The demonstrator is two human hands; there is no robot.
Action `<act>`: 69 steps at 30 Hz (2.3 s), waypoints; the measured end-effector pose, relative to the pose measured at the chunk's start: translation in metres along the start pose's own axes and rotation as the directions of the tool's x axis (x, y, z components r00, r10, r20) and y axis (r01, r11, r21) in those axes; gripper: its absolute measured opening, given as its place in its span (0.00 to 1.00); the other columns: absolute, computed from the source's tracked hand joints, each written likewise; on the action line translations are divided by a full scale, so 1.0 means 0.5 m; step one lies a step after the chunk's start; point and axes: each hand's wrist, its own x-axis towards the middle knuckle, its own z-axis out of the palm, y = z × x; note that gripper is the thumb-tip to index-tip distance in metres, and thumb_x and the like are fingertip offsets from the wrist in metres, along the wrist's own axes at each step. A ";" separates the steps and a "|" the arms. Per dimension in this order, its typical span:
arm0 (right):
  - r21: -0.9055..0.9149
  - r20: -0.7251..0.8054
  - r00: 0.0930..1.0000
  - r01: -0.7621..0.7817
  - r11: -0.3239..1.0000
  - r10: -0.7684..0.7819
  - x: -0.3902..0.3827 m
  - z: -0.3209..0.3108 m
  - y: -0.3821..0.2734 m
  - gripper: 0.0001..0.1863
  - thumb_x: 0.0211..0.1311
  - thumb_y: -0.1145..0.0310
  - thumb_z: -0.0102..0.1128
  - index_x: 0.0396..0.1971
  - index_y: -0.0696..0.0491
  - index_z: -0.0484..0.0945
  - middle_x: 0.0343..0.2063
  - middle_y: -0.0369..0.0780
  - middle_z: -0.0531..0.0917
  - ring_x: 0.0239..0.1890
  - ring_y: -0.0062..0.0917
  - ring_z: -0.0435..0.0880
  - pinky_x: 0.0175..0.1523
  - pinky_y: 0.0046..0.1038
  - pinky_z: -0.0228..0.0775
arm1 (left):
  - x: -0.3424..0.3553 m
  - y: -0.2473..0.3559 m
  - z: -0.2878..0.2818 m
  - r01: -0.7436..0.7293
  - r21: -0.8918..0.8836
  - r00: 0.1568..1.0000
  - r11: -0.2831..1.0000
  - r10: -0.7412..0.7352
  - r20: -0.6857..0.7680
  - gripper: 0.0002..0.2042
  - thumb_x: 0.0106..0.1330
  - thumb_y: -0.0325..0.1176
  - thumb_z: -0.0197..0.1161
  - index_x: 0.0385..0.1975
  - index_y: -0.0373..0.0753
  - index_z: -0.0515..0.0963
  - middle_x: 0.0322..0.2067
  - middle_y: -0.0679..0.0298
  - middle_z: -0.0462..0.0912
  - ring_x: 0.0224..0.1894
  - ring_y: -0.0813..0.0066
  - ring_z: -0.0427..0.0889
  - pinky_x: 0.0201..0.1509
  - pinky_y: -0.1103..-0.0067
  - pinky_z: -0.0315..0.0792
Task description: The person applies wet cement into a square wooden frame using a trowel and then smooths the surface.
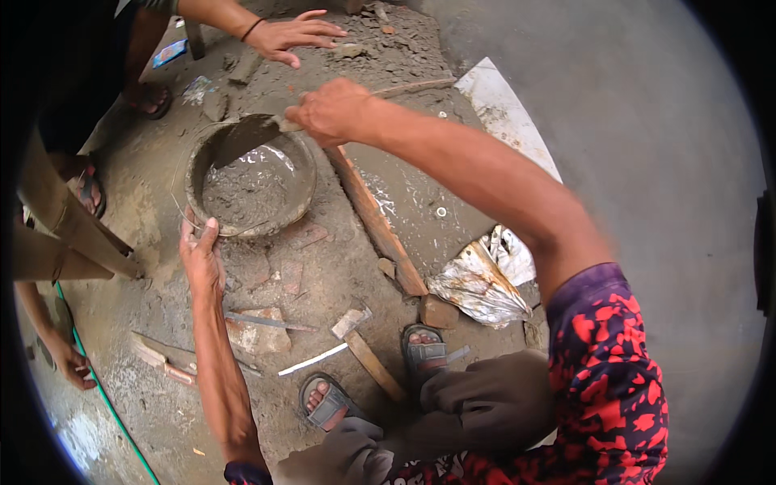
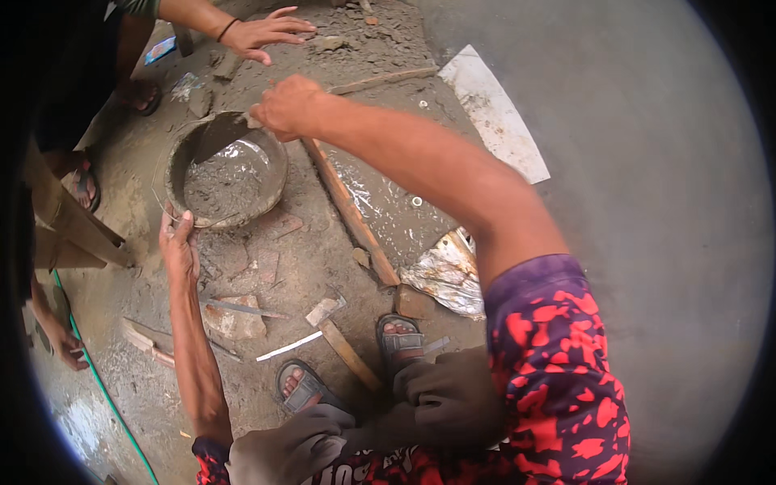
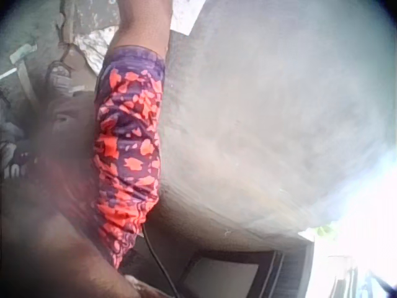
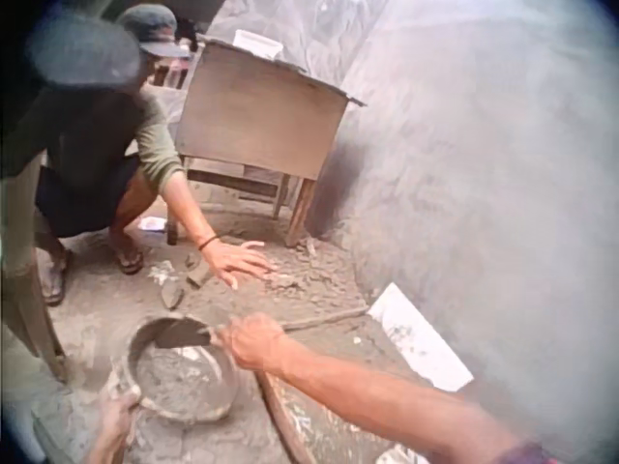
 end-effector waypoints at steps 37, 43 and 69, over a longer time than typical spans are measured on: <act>0.916 0.362 0.932 -0.353 -0.192 0.010 -0.095 0.047 -0.161 0.21 0.66 0.66 0.48 0.57 0.54 0.67 0.24 0.40 0.75 0.17 0.23 0.76 0.17 0.27 0.70 | 0.010 -0.053 -0.161 0.031 -0.046 0.991 0.998 -0.037 -0.129 0.30 0.66 0.25 0.58 0.66 0.29 0.52 0.59 0.51 0.65 0.55 0.66 0.70 0.61 0.71 0.66; 0.876 0.387 0.919 -0.340 -0.341 0.077 -0.292 0.015 -0.153 0.24 0.67 0.65 0.49 0.63 0.51 0.62 0.25 0.37 0.75 0.17 0.17 0.76 0.17 0.22 0.71 | 0.019 -0.053 -0.175 -0.007 -0.064 0.992 0.998 -0.001 -0.126 0.29 0.67 0.25 0.57 0.66 0.29 0.53 0.58 0.51 0.66 0.55 0.66 0.70 0.60 0.73 0.66; 0.089 0.353 0.216 -0.976 0.197 0.911 -0.932 0.445 0.112 0.19 0.57 0.70 0.47 0.50 0.52 0.71 0.39 0.57 0.80 0.40 0.48 0.82 0.44 0.46 0.73 | 0.017 -0.039 -0.181 0.113 0.077 0.982 0.991 -0.100 -0.159 0.32 0.67 0.33 0.60 0.68 0.38 0.53 0.63 0.56 0.61 0.59 0.64 0.66 0.62 0.65 0.60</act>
